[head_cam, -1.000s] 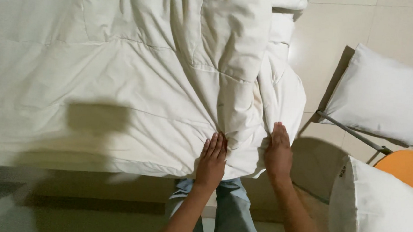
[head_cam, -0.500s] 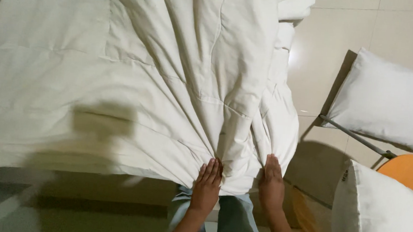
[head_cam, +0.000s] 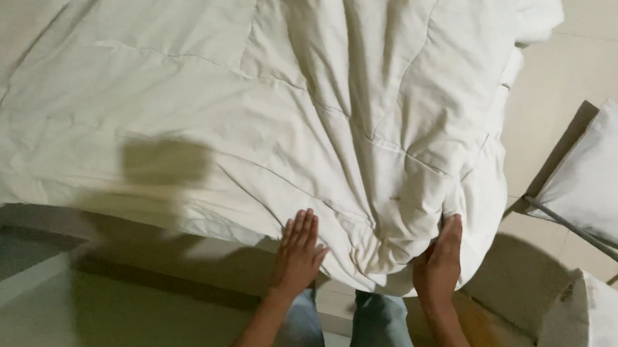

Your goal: The person folds a white duvet on a bed by hand, repeatedly gathering and aligning the fabric from the foot of the bed toward the head. The duvet is folded in half and then folded again into a compact bundle.

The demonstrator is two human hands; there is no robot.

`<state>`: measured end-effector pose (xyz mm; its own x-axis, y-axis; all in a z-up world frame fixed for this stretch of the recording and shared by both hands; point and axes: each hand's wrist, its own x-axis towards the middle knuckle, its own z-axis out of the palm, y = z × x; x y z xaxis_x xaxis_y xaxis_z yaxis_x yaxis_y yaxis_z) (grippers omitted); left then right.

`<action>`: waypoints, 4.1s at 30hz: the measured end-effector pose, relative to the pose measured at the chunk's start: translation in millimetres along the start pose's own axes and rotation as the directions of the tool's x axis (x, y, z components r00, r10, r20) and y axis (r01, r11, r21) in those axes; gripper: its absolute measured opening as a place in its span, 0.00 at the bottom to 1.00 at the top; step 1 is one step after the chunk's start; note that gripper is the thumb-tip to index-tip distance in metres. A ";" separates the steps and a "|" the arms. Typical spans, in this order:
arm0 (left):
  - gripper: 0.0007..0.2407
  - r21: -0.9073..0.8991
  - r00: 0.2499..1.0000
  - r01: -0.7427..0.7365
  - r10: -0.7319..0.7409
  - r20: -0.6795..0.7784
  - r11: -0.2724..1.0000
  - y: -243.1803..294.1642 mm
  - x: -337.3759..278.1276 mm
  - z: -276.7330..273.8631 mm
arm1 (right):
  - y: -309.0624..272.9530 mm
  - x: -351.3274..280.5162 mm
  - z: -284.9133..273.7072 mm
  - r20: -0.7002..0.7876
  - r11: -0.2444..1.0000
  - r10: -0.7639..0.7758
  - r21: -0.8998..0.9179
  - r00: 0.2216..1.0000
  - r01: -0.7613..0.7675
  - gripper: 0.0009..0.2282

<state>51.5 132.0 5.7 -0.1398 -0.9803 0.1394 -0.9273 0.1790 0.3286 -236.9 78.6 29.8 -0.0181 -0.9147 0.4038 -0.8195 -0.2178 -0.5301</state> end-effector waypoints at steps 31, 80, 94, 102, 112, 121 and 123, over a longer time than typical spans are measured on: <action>0.29 0.074 0.992 -0.058 0.049 0.113 0.996 -305.6 -53.7 -87.0 | -238.6 -47.3 209.0 0.396 0.795 -0.566 0.031 0.723 0.606 0.23; 0.31 -0.109 0.973 0.226 -0.230 -0.026 0.968 -135.1 -102.4 -189.8 | -256.3 -10.1 34.3 0.506 0.896 -0.328 -0.102 0.798 0.433 0.26; 0.31 -0.223 0.920 0.294 -0.338 -0.198 0.929 -12.9 -19.5 -197.6 | -250.8 75.7 -87.6 0.383 0.930 -0.335 -0.011 0.861 0.367 0.26; 0.17 -0.214 0.849 0.509 -0.527 -0.031 0.834 61.8 -28.1 -297.5 | -287.3 69.3 -144.1 0.368 0.933 -0.328 -0.018 0.870 0.360 0.34; 0.15 -0.343 0.857 0.417 -0.489 -0.159 0.842 99.6 -16.8 -311.6 | -298.2 89.9 -172.6 0.315 0.887 -0.418 -0.060 0.852 0.457 0.22; 0.26 -0.377 0.756 0.398 -0.531 -0.382 0.837 136.0 25.9 -268.2 | -268.7 153.8 -188.1 0.371 0.773 -0.598 0.035 0.710 0.633 0.33; 0.23 -0.429 0.691 0.405 -0.577 -0.435 0.808 167.3 26.0 -269.1 | -259.9 161.0 -206.3 0.392 0.727 -0.655 0.094 0.646 0.680 0.32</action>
<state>-14.0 158.9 315.6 0.5899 -0.7442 0.3134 -0.6567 -0.2163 0.7225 -144.9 58.2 386.3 0.7496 -0.5817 0.3159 -0.5544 -0.8125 -0.1805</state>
